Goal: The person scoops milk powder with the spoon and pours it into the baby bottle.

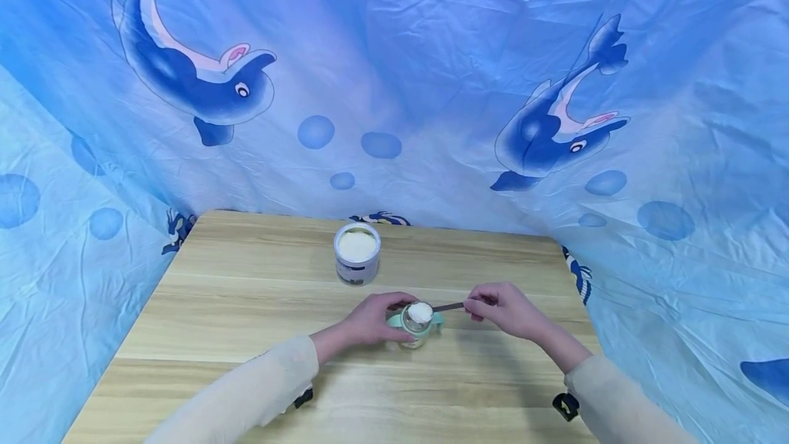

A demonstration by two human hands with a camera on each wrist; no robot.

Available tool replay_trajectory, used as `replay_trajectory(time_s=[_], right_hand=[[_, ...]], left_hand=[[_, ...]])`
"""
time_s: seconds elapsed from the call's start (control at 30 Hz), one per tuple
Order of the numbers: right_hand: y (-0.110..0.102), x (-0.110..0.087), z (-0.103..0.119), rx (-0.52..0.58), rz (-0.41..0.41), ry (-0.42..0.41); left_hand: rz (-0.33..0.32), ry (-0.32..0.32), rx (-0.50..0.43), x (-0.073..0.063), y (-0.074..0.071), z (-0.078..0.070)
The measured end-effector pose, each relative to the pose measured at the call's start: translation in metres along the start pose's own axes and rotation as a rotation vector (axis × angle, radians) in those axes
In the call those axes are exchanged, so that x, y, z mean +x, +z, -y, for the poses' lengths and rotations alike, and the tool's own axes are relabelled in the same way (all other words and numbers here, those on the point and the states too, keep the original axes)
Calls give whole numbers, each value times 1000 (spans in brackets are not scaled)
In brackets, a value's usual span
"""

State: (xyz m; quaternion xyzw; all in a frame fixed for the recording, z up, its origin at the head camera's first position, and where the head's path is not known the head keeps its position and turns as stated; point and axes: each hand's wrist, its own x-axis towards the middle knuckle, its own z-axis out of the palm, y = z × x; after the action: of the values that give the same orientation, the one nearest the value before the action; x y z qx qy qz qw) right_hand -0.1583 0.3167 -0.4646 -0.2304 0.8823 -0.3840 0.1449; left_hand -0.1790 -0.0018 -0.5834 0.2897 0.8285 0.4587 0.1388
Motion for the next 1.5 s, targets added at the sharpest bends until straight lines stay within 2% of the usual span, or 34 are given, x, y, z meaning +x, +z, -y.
replay_trajectory(time_s=[0.33,0.47,0.63,0.93,1.23,1.37,1.5], right_hand=[[-5,11,17,-127,2,-66],[-3,12,22,-150,-9,-68],[2,12,27,-194,-43,-114],[16,7,29,-318,-145,-291],[29,-4,27,-514,-246,-439],[31,-6,21,-521,-299,-521],[28,-7,16,-505,-316,-564]], left_hand=[[-1,-12,-5,-1,-1,0],[-1,-11,-9,-1,0,1],[1,-14,-7,-1,-1,0],[8,-27,3,-1,-3,-3],[11,-7,-5,-1,-2,-2],[11,-6,-6,-1,-2,-2],[10,-6,1,-1,-2,-1]])
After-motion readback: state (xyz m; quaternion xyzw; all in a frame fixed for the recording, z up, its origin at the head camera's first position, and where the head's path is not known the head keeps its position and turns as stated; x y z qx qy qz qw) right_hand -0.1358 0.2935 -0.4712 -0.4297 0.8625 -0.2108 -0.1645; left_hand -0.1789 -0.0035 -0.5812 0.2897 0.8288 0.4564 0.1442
